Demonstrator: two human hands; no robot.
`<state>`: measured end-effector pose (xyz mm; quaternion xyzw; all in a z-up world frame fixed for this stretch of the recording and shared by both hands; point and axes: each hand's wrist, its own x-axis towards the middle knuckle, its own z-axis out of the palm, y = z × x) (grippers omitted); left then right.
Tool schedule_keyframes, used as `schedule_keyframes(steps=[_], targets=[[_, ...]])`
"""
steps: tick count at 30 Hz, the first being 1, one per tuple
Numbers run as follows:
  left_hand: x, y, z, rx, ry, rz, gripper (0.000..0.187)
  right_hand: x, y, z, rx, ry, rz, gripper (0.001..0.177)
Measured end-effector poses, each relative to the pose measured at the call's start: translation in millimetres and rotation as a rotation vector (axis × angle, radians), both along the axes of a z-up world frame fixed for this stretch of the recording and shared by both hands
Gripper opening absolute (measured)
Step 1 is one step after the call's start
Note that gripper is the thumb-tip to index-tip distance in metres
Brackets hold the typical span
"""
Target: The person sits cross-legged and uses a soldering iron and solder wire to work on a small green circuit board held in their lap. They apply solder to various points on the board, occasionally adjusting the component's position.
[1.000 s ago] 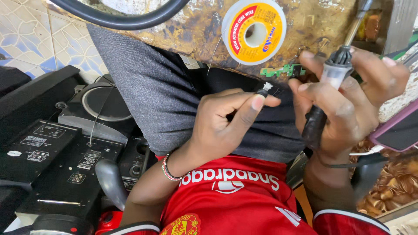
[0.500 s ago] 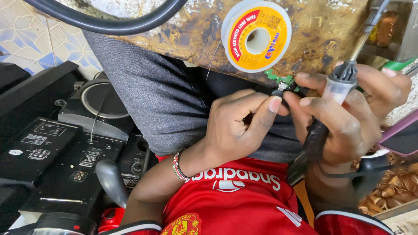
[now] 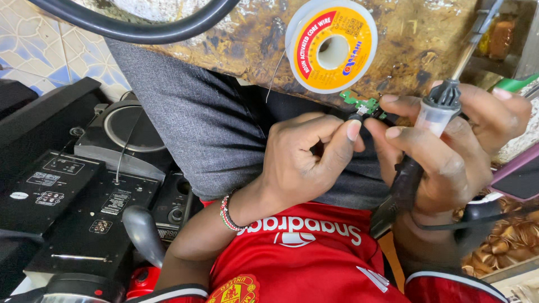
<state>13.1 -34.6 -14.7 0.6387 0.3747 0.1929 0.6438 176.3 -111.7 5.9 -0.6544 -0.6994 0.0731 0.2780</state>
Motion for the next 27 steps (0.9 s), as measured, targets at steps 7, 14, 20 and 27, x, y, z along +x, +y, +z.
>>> schedule_keyframes(steps=[7, 14, 20, 27], targets=[[0.8, -0.6, -1.8, 0.033, 0.065, 0.000, 0.032, -1.2, -0.2, 0.1, -0.002, 0.002, -0.016, 0.020], [2.7, 1.9, -1.1, 0.022, 0.099, -0.010, 0.029, -1.0, -0.7, 0.0, 0.001, 0.008, -0.024, 0.020], [6.2, 3.1, 0.1, 0.072, 0.077, 0.021, 0.034, -0.8, -2.5, 0.4, -0.020, 0.012, -0.036, 0.019], [6.1, 2.9, 0.4, 0.054, 0.046, 0.042, 0.036, -0.7, -2.4, 0.4, -0.019, 0.015, -0.033, 0.019]])
